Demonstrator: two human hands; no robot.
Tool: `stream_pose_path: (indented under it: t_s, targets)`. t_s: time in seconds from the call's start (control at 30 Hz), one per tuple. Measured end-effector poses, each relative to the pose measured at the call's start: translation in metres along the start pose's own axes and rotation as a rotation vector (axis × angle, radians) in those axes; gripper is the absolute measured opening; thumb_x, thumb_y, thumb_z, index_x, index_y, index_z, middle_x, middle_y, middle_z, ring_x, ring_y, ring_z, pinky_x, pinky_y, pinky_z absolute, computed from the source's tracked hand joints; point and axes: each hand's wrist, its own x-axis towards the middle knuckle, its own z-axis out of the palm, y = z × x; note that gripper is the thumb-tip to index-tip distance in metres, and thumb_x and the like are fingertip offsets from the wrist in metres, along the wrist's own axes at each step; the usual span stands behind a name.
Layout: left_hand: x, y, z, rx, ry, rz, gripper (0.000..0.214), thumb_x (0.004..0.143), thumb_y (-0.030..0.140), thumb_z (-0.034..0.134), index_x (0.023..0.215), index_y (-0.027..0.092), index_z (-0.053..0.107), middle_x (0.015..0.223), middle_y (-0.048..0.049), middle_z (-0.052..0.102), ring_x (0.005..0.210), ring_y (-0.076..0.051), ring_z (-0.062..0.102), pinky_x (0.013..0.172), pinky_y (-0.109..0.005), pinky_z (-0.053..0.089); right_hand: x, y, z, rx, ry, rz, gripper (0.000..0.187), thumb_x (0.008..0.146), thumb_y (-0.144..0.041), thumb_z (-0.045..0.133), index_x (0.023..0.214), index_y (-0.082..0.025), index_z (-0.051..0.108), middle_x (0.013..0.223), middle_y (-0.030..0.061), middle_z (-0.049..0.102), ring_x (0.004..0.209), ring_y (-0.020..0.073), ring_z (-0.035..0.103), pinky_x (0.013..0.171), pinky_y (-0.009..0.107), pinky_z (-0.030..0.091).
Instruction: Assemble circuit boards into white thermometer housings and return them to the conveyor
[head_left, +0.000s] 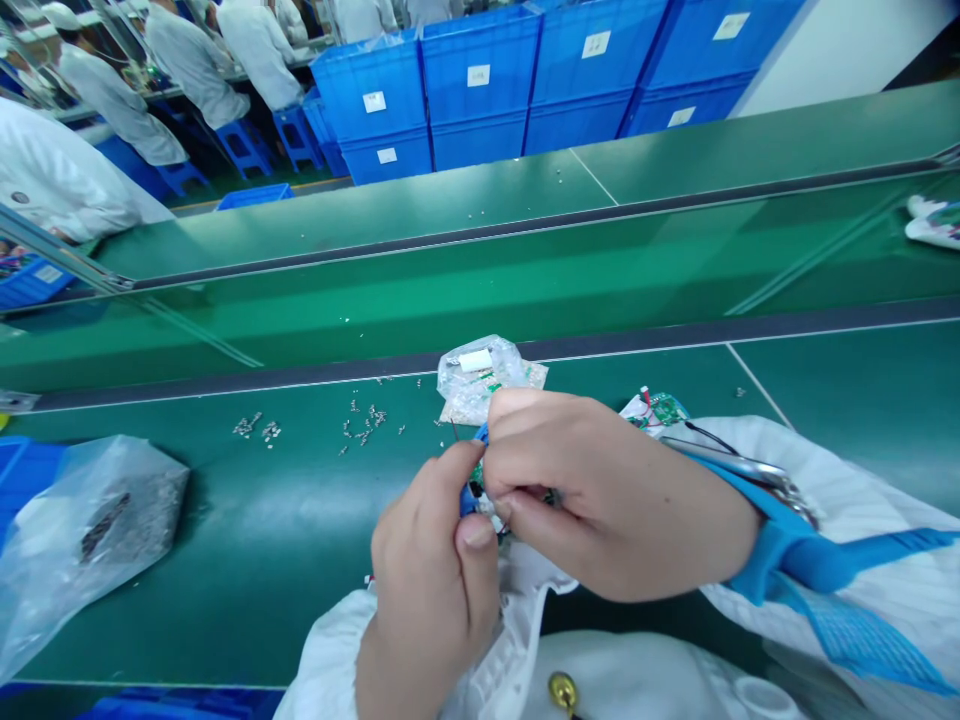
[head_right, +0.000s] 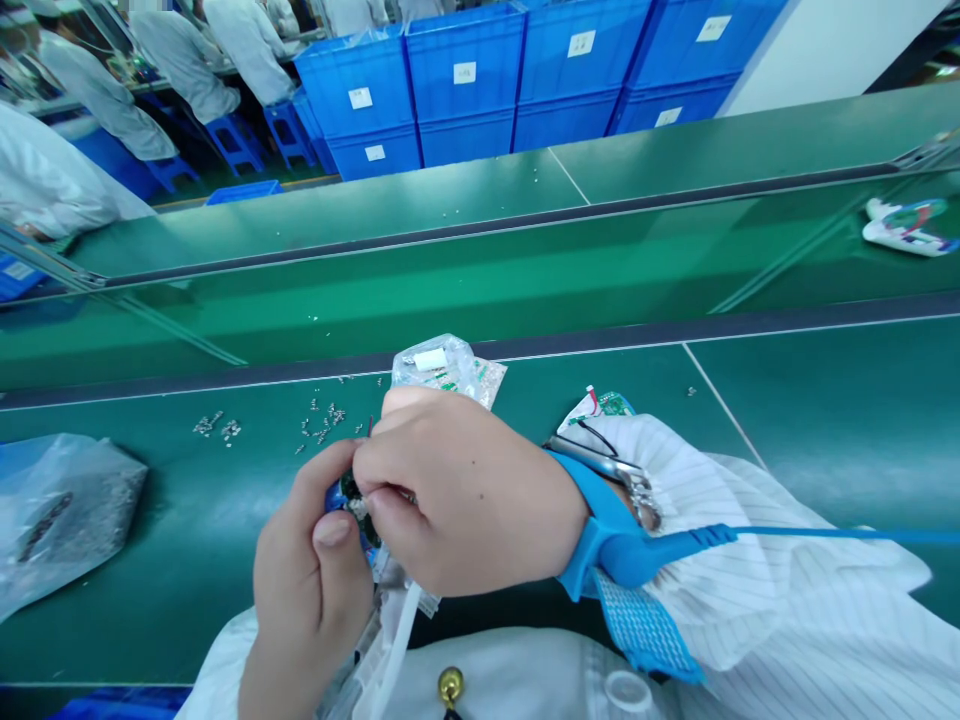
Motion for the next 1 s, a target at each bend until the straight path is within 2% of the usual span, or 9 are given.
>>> stream_pose_path:
  t_s: [0.17, 0.4, 0.53, 0.63, 0.7, 0.77, 0.83, 0.9, 1.0]
  targets:
    - [-0.005, 0.005, 0.003, 0.047, 0.001, -0.007, 0.029, 0.096, 0.032, 0.024, 0.109, 0.021, 0.047, 0.074, -0.0014, 0.063, 0.063, -0.016, 0.061, 0.055, -0.025, 0.042, -0.003, -0.004, 0.006, 0.024, 0.004, 0.009, 0.027, 0.078, -0.009, 0.04, 0.053, -0.017, 0.031, 0.053, -0.0013, 0.041, 0.057, 0.0108, 0.031, 0.059, 0.027, 0.027]
    - [-0.002, -0.001, 0.003, 0.008, -0.124, -0.064, 0.032, 0.096, 0.035, 0.021, 0.118, 0.022, 0.041, 0.087, -0.0056, 0.068, 0.071, -0.02, 0.066, 0.055, -0.027, 0.045, -0.005, 0.007, 0.006, 0.089, -0.027, 0.149, 0.025, 0.074, -0.006, 0.044, 0.052, -0.016, 0.037, 0.053, -0.0014, 0.044, 0.06, 0.0109, 0.036, 0.058, 0.025, 0.029]
    - [-0.005, 0.002, 0.004, 0.05, -0.246, -0.092, 0.047, 0.09, 0.041, 0.036, 0.129, 0.018, 0.025, 0.091, -0.0114, 0.069, 0.074, -0.027, 0.068, 0.052, -0.032, 0.047, -0.006, 0.008, 0.004, 0.169, -0.053, 0.161, 0.024, 0.072, -0.003, 0.044, 0.053, -0.016, 0.043, 0.053, -0.0019, 0.048, 0.061, 0.0108, 0.039, 0.061, 0.023, 0.032]
    - [-0.008, 0.008, 0.008, 0.192, -0.2, -0.163, 0.043, 0.085, 0.031, 0.044, 0.123, 0.017, 0.03, 0.089, -0.0148, 0.069, 0.072, -0.033, 0.068, 0.051, -0.038, 0.048, -0.005, 0.008, 0.007, 0.148, -0.015, 0.118, 0.024, 0.073, -0.004, 0.043, 0.053, -0.016, 0.042, 0.052, -0.0018, 0.047, 0.061, 0.0111, 0.038, 0.062, 0.024, 0.032]
    - [-0.008, 0.009, 0.008, 0.177, -0.182, -0.212, 0.042, 0.083, 0.031, 0.046, 0.121, 0.016, 0.033, 0.091, -0.0173, 0.068, 0.071, -0.035, 0.067, 0.054, -0.042, 0.048, -0.004, 0.008, 0.01, 0.129, 0.002, 0.102, 0.024, 0.075, -0.004, 0.042, 0.054, -0.016, 0.043, 0.053, -0.0014, 0.046, 0.06, 0.0113, 0.038, 0.061, 0.025, 0.032]
    - [-0.007, 0.004, 0.004, -0.022, -0.248, -0.259, 0.054, 0.082, 0.036, 0.051, 0.128, 0.015, 0.031, 0.096, -0.0178, 0.066, 0.074, -0.033, 0.067, 0.061, -0.043, 0.048, -0.003, 0.011, 0.01, 0.143, -0.006, 0.078, 0.023, 0.076, -0.005, 0.043, 0.057, -0.016, 0.047, 0.056, -0.001, 0.049, 0.061, 0.0112, 0.04, 0.062, 0.025, 0.034]
    - [-0.007, -0.008, -0.002, -0.354, -0.306, -0.321, 0.071, 0.081, 0.042, 0.056, 0.139, 0.016, 0.023, 0.105, -0.0164, 0.063, 0.085, -0.03, 0.064, 0.074, -0.041, 0.048, -0.003, 0.016, 0.007, 0.2, 0.004, 0.022, 0.022, 0.079, -0.006, 0.044, 0.061, -0.016, 0.051, 0.06, -0.0006, 0.052, 0.064, 0.0112, 0.044, 0.066, 0.026, 0.036]
    - [-0.009, -0.023, -0.008, -0.668, -0.298, -0.414, 0.078, 0.08, 0.045, 0.059, 0.143, 0.02, 0.02, 0.109, -0.013, 0.06, 0.096, -0.026, 0.06, 0.086, -0.038, 0.044, -0.003, 0.022, 0.002, 0.269, 0.071, -0.031, 0.022, 0.083, -0.008, 0.046, 0.064, -0.017, 0.052, 0.062, -0.0003, 0.053, 0.066, 0.0117, 0.046, 0.07, 0.027, 0.038]
    - [-0.016, -0.037, -0.01, -1.009, -0.444, -0.588, 0.08, 0.072, 0.049, 0.069, 0.137, 0.021, 0.033, 0.096, -0.0091, 0.062, 0.086, -0.022, 0.059, 0.08, -0.036, 0.045, -0.002, 0.033, 0.003, 0.411, 0.228, -0.025, 0.024, 0.089, -0.025, 0.049, 0.066, -0.018, 0.053, 0.066, 0.0014, 0.054, 0.07, 0.0138, 0.049, 0.069, 0.03, 0.041]
